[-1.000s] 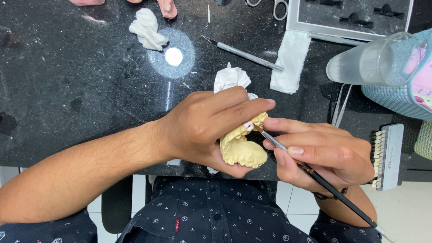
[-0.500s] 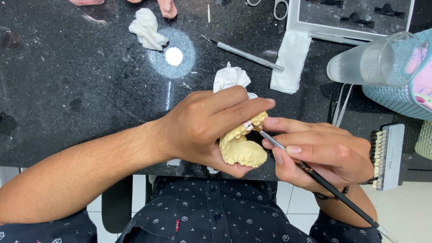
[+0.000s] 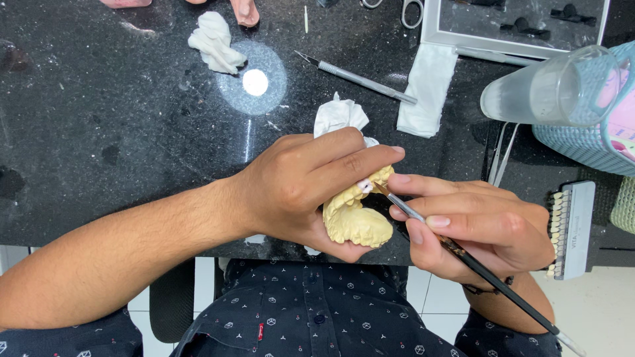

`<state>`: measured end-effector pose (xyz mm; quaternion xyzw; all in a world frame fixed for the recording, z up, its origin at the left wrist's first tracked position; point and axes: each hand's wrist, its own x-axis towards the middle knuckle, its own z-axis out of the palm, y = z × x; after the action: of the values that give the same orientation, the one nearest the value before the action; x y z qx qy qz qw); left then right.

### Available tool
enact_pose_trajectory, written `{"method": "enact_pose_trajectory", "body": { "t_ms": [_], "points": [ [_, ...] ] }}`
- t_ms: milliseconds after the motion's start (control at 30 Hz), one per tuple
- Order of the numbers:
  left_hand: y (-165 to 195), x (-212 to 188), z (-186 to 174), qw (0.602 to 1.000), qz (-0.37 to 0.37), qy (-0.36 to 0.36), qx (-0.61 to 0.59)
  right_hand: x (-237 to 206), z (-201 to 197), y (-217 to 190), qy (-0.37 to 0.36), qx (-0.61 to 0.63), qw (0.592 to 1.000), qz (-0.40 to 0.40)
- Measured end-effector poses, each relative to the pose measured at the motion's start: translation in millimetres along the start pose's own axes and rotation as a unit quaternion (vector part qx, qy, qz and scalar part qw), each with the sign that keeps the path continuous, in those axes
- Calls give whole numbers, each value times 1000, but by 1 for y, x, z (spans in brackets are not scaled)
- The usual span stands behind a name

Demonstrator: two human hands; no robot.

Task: The person holds a yellow plaster dental cast in one hand and uses a fine brush to apply and shape white ceramic material onto the teeth of the model, periodically wiping the brush on a tissue and reloading material from the bench.

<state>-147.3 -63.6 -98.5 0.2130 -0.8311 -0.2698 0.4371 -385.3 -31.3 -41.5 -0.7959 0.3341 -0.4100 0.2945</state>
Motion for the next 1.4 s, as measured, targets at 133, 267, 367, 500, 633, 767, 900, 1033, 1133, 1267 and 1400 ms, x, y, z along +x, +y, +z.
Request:
{"method": "enact_pose_trajectory", "body": {
  "t_ms": [133,267,367,500,633,767,900,1033,1133,1267,1400],
  "points": [
    [-1,1,1,1000,1,0,-3,1,0,1,-9,-20,1000,-13],
    [-2,0,2,1000,-1,0,-3,0,0,-1,-12,-27,1000,0],
    [-3,0,3,1000,1,1,-3,1,-1,1,-12,-23,1000,-2],
    [-3,0,3,1000,-1,-2,-5,1,-2,2,-20,-27,999,0],
    [-3,0,3,1000,-1,-1,-2,-1,-2,3,-2,4,1000,5],
    [-4,1,2,1000,0,-7,-1,-2,-3,4,3,33,999,26],
    [-4,1,1,1000,0,-9,0,-1,-4,4,-8,29,999,26],
    [-5,1,1,1000,-2,-11,1,1,-4,4,-9,25,999,24],
    [-4,1,2,1000,-1,-9,1,1,-3,3,-1,25,999,30],
    [-4,1,1,1000,0,-10,7,2,-2,2,-6,13,1000,28],
    [-5,1,2,1000,-2,-12,4,2,-3,2,-3,10,999,31]
  ]
}}
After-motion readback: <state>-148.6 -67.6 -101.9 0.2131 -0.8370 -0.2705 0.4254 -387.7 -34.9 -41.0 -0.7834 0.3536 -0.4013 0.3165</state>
